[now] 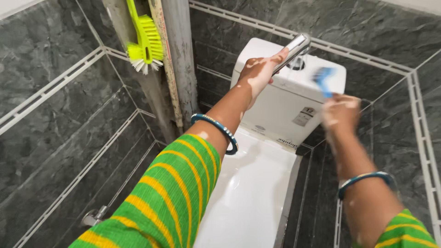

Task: The person cleans a toilet by first scrubbing the bowl and seat with a handheld bidet sprayer and a blue brush. They then remove the cistern lid, scrub it on the floor, rinse it, and reinstall it. Finally, they scrub the cistern body and the toilet seat.

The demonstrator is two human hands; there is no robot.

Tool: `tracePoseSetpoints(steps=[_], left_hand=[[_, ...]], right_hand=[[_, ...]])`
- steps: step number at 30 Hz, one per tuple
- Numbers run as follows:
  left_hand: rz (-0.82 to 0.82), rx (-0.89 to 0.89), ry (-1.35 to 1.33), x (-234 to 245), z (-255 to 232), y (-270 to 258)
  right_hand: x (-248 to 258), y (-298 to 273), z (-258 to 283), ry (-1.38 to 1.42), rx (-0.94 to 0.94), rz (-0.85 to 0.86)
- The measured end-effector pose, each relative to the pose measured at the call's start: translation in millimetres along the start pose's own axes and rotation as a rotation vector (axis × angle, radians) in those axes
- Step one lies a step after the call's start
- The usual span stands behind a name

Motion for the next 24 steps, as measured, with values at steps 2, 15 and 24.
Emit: tracePoseSetpoints(steps=[2, 15, 24], left_hand=[[-0.019, -0.019, 0.008, 3, 0, 2], [-0.046, -0.071, -0.030, 17, 7, 6], [-0.038, -0.104, -0.083, 30, 14, 4]], right_hand=[[6, 15, -12, -0.056, 0.037, -0.063], [-28, 44, 57, 0.101, 0.021, 0.093], [-62, -4, 106, -0.125, 0.402, 0.343]])
Point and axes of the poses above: each hand's wrist, its own y-axis towards the middle knuckle, its own x-axis out of the back of the hand, z = x × y, the point moved 5 cm from there along y, towards the middle knuckle, and after that the axes turned 14 degrees about x, right-handed, at the moved point
